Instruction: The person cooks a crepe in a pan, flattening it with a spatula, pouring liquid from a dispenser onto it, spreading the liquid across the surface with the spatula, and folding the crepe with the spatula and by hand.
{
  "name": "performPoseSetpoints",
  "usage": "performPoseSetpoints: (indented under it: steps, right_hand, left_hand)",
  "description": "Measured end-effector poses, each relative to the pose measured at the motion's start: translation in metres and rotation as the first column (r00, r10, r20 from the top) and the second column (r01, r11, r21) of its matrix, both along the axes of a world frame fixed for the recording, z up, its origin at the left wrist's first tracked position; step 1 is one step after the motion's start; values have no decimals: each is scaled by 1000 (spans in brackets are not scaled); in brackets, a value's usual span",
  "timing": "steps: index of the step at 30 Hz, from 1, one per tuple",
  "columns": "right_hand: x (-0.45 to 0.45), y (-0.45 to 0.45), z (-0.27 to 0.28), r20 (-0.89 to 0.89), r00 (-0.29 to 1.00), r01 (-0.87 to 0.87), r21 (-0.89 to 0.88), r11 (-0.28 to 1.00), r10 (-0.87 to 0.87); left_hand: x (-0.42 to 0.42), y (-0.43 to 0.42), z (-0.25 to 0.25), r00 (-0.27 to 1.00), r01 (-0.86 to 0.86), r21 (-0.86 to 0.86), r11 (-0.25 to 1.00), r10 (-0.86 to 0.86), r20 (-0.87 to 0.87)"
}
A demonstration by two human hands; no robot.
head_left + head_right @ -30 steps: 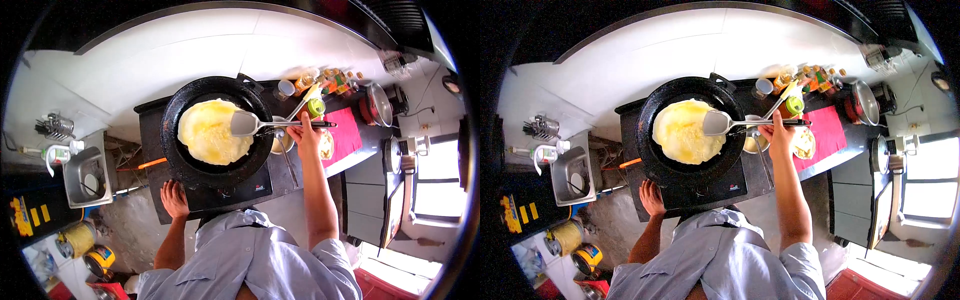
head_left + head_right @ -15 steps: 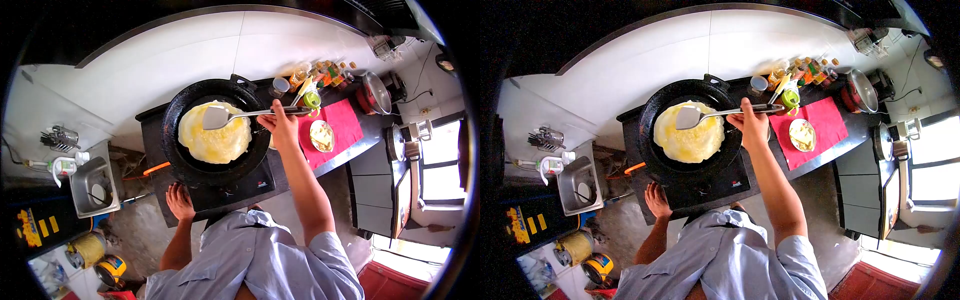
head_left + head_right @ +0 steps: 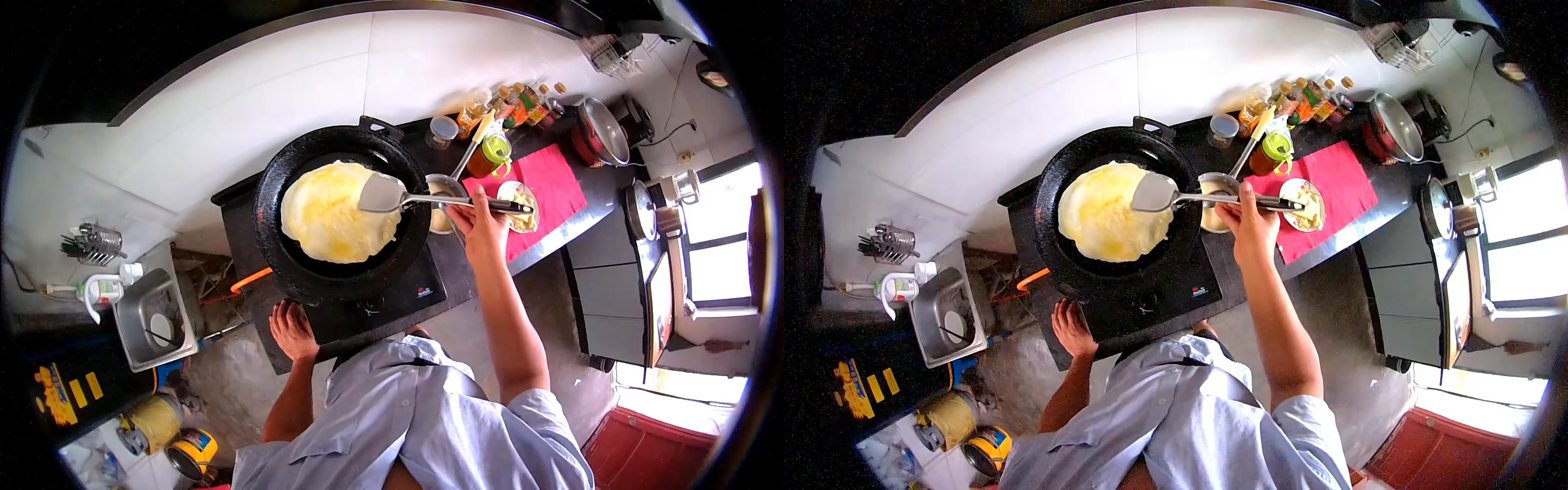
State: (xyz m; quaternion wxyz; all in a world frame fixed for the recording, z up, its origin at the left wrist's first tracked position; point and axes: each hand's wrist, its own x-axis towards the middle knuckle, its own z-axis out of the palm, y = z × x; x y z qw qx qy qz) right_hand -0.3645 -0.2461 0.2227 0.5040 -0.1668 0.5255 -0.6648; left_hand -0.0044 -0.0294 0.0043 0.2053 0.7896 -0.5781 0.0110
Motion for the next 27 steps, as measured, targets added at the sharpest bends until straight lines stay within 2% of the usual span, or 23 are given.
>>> performPoseSetpoints:
  steps: [9,14,18,21,27]
  right_hand:
    - [-1,94,6,14,1000,8,-8,1000,-8]
    - [18,78,28,12,1000,-3,-70,998,4]
    - [31,37,6,1,1000,11,-170,985,-11]
    - [33,35,-1,-17,999,40,-143,989,-43]
    - [30,99,5,-70,997,35,-63,997,-40]
  left_hand:
    - [2,0,-3,1000,20,0,1000,-20,-6]
    - [3,2,-6,999,34,-11,999,-34,-4]
    - [3,2,-1,999,43,-8,999,-44,-23]
    - [4,2,0,999,46,-7,999,-46,-12]
    - [4,3,0,999,50,-17,999,-50,-7]
